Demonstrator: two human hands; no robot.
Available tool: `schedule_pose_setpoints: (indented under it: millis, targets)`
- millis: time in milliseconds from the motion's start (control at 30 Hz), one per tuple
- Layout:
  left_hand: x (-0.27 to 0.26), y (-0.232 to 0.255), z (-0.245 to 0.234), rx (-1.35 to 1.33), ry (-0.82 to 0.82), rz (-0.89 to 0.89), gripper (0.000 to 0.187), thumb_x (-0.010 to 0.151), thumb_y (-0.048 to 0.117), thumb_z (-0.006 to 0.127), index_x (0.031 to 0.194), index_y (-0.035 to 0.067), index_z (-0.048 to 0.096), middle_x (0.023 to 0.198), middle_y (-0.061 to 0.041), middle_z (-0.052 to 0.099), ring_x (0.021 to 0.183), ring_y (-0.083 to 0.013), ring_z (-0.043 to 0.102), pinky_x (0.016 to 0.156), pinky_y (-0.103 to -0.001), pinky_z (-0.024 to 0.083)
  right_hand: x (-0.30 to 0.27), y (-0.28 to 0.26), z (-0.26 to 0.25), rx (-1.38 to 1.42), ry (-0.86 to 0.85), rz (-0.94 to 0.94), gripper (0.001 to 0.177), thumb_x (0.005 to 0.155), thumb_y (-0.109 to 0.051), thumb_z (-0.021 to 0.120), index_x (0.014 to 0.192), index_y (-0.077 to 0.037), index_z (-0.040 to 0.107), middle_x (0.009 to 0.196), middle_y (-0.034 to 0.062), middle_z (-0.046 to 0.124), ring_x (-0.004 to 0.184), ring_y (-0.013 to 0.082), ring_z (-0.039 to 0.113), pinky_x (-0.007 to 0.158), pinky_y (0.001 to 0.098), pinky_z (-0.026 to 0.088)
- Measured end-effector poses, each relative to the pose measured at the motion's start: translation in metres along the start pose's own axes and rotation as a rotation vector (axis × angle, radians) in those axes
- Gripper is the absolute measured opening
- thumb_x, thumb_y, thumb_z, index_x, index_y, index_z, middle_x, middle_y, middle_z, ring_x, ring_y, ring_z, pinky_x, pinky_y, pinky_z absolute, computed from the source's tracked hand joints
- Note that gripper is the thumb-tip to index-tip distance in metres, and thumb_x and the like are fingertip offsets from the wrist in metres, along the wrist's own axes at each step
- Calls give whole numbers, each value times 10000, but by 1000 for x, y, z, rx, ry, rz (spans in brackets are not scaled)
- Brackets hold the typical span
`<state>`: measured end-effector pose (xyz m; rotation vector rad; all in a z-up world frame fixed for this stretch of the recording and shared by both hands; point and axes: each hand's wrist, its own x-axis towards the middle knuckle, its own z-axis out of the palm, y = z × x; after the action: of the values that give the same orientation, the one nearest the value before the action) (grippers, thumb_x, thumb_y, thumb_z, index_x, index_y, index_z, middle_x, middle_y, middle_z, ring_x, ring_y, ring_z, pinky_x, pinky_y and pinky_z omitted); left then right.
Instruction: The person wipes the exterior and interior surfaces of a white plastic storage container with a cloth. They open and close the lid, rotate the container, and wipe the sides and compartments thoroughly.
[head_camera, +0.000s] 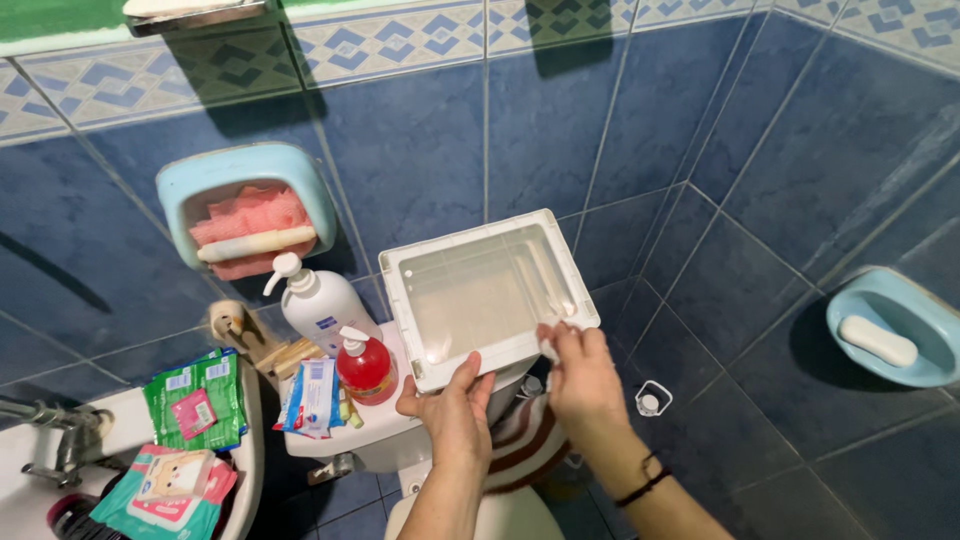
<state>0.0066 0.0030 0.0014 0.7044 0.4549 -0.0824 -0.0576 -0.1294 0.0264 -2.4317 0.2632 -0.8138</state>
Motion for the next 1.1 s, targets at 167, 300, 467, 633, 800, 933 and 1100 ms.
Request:
schedule_pose_setpoints:
  millis: [167, 300, 467, 633, 800, 933, 1100]
  targets:
    - [3, 0, -3, -16, -16, 27, 949, 736, -96, 740, 1412, 205, 146, 1350, -209, 458, 1107, -345, 639, 909, -522, 601, -7, -25, 18, -79, -25, -93, 462, 847, -49, 622, 1307, -86, 601, 1097, 168, 584, 1019, 376, 613, 850, 468, 520]
    - [8, -4, -5, -46, 13, -17, 973, 722, -134, 712, 1428, 224, 147, 1325, -219, 439, 1100, -371, 634, 923, -529, 602, 6, -15, -8, -162, -181, -21, 426, 847, -56, 617, 1248, -189, 669, 1077, 130, 614, 1048, 357, 617, 864, 468, 523]
    - [13, -8, -11, -66, -33, -7, 938, 741, -165, 643, 1434, 225, 146, 1318, -204, 407, 1070, -316, 605, 911, -540, 607, 16, -21, -22, -218, -180, -18, 412, 854, -64, 612, 1235, -202, 691, 1095, 126, 619, 1038, 348, 625, 871, 468, 526]
    - [19, -10, -22, -91, -112, -52, 889, 756, -98, 598, 1419, 260, 126, 1267, -322, 555, 979, -327, 674, 737, -429, 489, 1, -61, 15, -166, -378, -88, 361, 838, -173, 695, 1192, -232, 725, 1052, 103, 625, 1056, 304, 631, 898, 465, 508]
    - [21, -8, -20, -108, -44, -35, 895, 753, -128, 627, 1418, 243, 157, 1247, -227, 460, 984, -295, 611, 850, -483, 594, 20, -53, -11, -129, -345, -26, 526, 686, -45, 666, 1163, -245, 758, 1130, 78, 613, 1104, 334, 615, 858, 440, 532]
    - [15, -9, -19, -58, -20, -26, 914, 724, -176, 654, 1408, 205, 184, 1298, -198, 412, 1044, -337, 621, 905, -517, 610, 25, -40, -30, -231, -313, -6, 328, 856, -105, 640, 1116, -269, 754, 1074, 77, 603, 1035, 311, 631, 860, 435, 538]
    - [12, -10, -20, -80, -57, -5, 937, 719, -153, 660, 1404, 229, 147, 1351, -212, 440, 1094, -331, 619, 902, -514, 585, 9, -46, 1, -61, -313, -33, 353, 846, -34, 611, 1131, -199, 739, 1065, 104, 602, 1008, 336, 646, 845, 440, 540]
